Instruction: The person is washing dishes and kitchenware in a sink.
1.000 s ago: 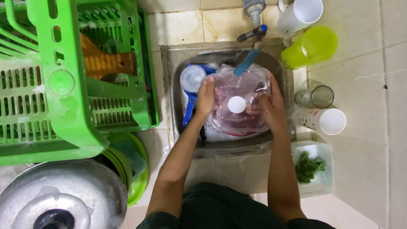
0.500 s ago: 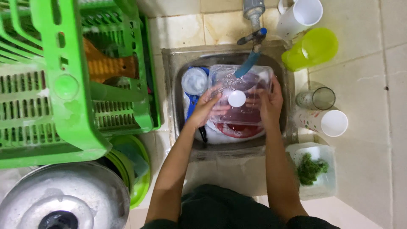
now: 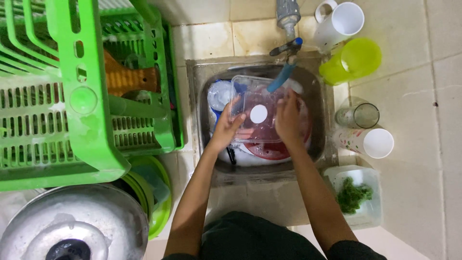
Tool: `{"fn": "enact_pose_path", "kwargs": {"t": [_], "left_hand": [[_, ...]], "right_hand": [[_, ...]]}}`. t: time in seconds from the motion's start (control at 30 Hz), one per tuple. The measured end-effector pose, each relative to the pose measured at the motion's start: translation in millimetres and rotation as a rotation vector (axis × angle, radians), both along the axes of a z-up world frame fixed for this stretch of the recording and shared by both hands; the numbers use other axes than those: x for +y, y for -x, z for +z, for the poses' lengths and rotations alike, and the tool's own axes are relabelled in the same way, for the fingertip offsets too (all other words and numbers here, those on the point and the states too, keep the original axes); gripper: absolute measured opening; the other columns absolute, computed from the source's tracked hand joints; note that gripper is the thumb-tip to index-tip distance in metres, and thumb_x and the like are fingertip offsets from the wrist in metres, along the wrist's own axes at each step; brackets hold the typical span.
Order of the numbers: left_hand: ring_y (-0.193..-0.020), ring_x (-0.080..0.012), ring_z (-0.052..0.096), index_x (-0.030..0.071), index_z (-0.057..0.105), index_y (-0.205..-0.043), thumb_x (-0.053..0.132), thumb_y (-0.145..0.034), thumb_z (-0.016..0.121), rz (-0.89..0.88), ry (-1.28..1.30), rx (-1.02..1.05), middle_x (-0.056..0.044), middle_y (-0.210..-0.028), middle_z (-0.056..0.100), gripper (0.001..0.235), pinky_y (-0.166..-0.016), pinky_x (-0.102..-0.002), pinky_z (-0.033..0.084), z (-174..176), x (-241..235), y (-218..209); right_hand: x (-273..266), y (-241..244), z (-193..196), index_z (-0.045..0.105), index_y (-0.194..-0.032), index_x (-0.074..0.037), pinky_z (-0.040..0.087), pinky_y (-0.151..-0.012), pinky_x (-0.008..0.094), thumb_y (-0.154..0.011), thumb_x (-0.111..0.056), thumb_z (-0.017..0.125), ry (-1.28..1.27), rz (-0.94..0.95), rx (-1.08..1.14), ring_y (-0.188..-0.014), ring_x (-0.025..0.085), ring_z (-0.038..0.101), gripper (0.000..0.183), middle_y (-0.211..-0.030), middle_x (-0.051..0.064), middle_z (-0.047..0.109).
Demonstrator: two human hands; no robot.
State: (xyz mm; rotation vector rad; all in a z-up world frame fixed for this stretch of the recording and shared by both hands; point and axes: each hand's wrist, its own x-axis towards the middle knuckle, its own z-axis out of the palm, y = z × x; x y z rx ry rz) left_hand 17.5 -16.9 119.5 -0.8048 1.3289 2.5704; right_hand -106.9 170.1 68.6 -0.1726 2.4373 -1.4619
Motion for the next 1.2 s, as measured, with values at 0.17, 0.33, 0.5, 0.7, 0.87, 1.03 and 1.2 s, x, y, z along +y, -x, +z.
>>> {"fn": "enact_pose_path", "kwargs": {"t": [0.17, 0.33, 0.5, 0.7, 0.87, 1.03, 1.2], "left_hand": [[-0.088, -0.0260, 0.076, 0.016, 0.032, -0.154, 0.011, -0.105, 0.053, -0.077, 0.193, 0.124, -0.024, -0.128, 0.066, 0.054, -0.071, -0.037, 0.067, 17, -6, -33], [-0.078, -0.0219, 0.077, 0.012, 0.038, -0.147, 0.009, -0.104, 0.055, -0.011, 0.398, 0.074, -0.022, -0.123, 0.071, 0.046, -0.064, -0.035, 0.067, 50, -2, -45], [-0.072, -0.0204, 0.077, 0.007, 0.042, -0.143, 0.010, -0.103, 0.056, 0.082, 0.413, 0.060, -0.020, -0.119, 0.073, 0.042, -0.059, -0.033, 0.065, 51, -10, -49], [-0.065, -0.0214, 0.075, 0.005, 0.044, -0.136, 0.012, -0.103, 0.056, 0.162, 0.415, 0.101, -0.020, -0.109, 0.076, 0.035, -0.053, -0.032, 0.063, 28, -17, -44], [-0.052, -0.0192, 0.067, 0.001, 0.054, -0.104, 0.020, -0.097, 0.068, 0.273, 0.402, -0.076, -0.014, -0.078, 0.069, 0.024, -0.042, -0.031, 0.054, 12, -8, -31], [-0.055, -0.0104, 0.051, 0.003, 0.056, -0.076, 0.037, -0.101, 0.074, 0.162, 0.671, -0.122, -0.005, -0.064, 0.055, 0.046, -0.050, -0.026, 0.042, -84, 2, -25], [-0.067, -0.0063, 0.047, 0.004, 0.061, -0.079, 0.043, -0.099, 0.077, 0.204, 0.522, 0.063, 0.002, -0.074, 0.055, 0.046, -0.060, -0.024, 0.040, -145, 27, 3]], "right_hand": [[-50, 10, -42, 0.033, -0.157, 0.007, 0.039, -0.116, 0.050, -0.117, -0.030, 0.040, 0.018, 0.122, 0.436, -0.139, 0.045, 0.049, 0.055, -0.154, 0.034, 0.043], [-97, 34, -18, 0.060, -0.114, 0.007, 0.051, -0.085, 0.042, -0.114, -0.044, 0.042, 0.067, 0.062, 0.052, -0.092, 0.032, 0.063, 0.054, -0.100, 0.023, 0.064], [-87, 50, -32, 0.068, -0.102, 0.002, 0.041, -0.052, 0.031, -0.109, -0.055, 0.042, 0.337, -0.013, -0.377, -0.057, 0.019, 0.049, 0.063, -0.069, 0.006, 0.058], [-64, 20, 35, 0.052, -0.145, -0.001, 0.062, -0.075, 0.027, -0.106, -0.037, 0.054, 1.103, 0.050, -0.680, -0.085, 0.016, 0.072, 0.053, -0.104, 0.010, 0.071], [-41, 3, 14, 0.054, -0.134, 0.001, 0.059, -0.056, 0.028, -0.101, -0.031, 0.063, 0.719, 0.141, -0.496, -0.066, 0.017, 0.069, 0.047, -0.089, 0.011, 0.070], [-18, 8, 37, 0.062, -0.126, 0.004, 0.050, -0.043, 0.028, -0.103, -0.035, 0.062, 0.301, -0.076, -0.373, -0.050, 0.017, 0.063, 0.044, -0.068, 0.010, 0.066], [32, -6, 86, 0.059, -0.134, -0.004, 0.054, -0.052, 0.027, -0.096, -0.030, 0.068, 0.121, -0.020, -0.285, -0.068, 0.016, 0.070, 0.047, -0.082, 0.009, 0.072]]}}
